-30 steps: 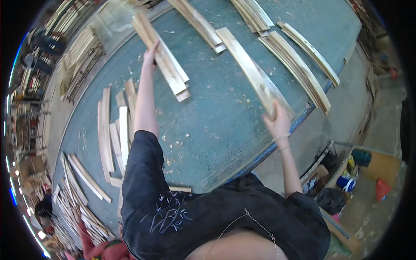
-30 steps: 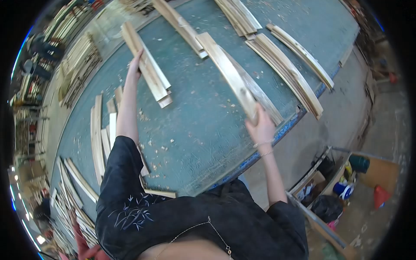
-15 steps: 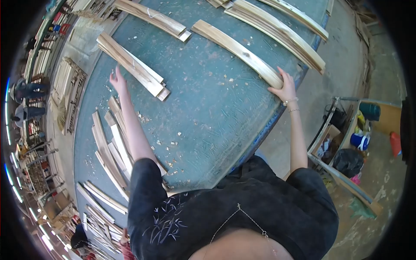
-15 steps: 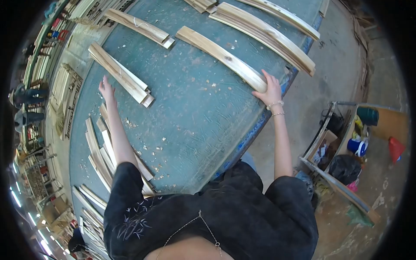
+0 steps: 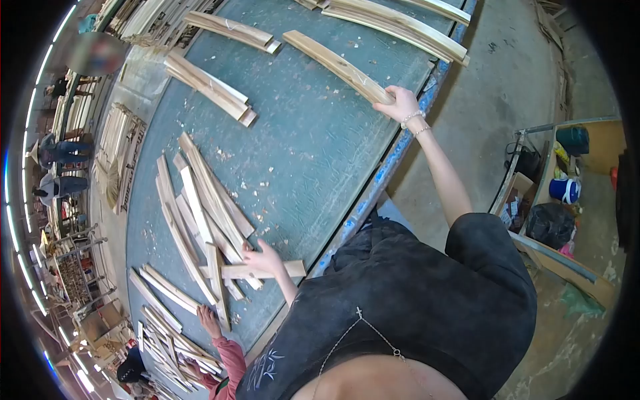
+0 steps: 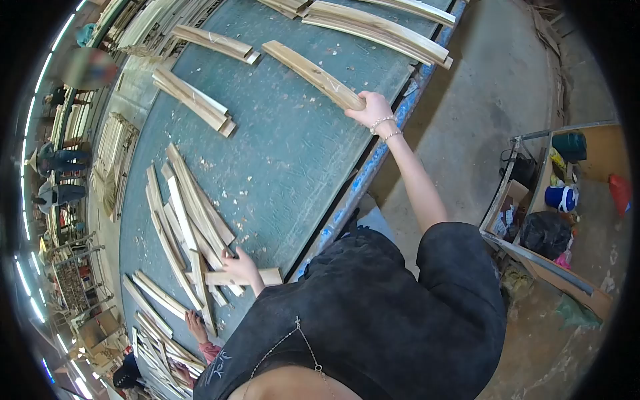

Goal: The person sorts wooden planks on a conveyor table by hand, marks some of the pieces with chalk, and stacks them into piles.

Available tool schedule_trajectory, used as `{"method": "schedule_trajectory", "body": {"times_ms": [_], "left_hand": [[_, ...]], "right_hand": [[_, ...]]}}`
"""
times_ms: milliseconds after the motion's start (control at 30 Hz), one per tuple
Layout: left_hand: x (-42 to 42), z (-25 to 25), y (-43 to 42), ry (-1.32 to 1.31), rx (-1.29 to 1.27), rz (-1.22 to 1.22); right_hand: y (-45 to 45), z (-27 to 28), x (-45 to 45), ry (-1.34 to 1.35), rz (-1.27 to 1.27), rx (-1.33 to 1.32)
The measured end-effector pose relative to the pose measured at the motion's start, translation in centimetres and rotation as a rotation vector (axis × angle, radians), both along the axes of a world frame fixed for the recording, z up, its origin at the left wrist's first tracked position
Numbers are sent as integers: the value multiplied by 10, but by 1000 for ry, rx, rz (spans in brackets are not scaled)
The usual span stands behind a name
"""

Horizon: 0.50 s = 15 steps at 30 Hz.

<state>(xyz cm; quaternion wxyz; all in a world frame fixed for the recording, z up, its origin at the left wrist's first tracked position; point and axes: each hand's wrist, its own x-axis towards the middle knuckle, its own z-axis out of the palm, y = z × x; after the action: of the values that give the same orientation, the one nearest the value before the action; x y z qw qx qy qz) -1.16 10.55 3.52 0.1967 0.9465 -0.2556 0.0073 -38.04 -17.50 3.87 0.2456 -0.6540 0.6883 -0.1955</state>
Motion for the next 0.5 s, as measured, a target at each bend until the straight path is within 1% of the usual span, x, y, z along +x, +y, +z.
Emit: {"method": "schedule_trajectory", "body": {"times_ms": [33,67,100,133,167,200,233,267,333,367,400,433,500], "left_hand": [[-7,7,-5,-27,-52,-33],[-6,1,-6,-72,-161,-103],[-12,10,-13,71,-243,-121],[-23,21,-24,214,-325,-139],[-34,24,-33,449,-422,-179],[-47,23,-40,685,-511,-216],[-58,13,-44,787,-449,-359],[-84,29,-50,1076,-440,-408],[-128,35,-55,1499,-389,-478],[-147,40,-56,1566,-330,-515],[-159,37,-54,1568,-309,-621],[-170,32,-53,1565,-315,-670],[-184,24,-49,1518,-305,-654]], "right_hand": [[15,15,9,-62,-64,77],[34,41,16,-52,-93,82],[52,50,19,-52,-89,80],[68,57,21,-100,-118,147],[82,64,22,-148,-148,216],[98,70,24,-146,-145,221],[113,76,27,-192,-159,266],[127,80,29,-239,-173,311],[148,76,29,-210,-171,291],[154,72,27,-179,-166,260],[157,59,23,-215,-177,277],[159,55,19,-207,-121,270],[163,47,12,-51,-50,15]]}}
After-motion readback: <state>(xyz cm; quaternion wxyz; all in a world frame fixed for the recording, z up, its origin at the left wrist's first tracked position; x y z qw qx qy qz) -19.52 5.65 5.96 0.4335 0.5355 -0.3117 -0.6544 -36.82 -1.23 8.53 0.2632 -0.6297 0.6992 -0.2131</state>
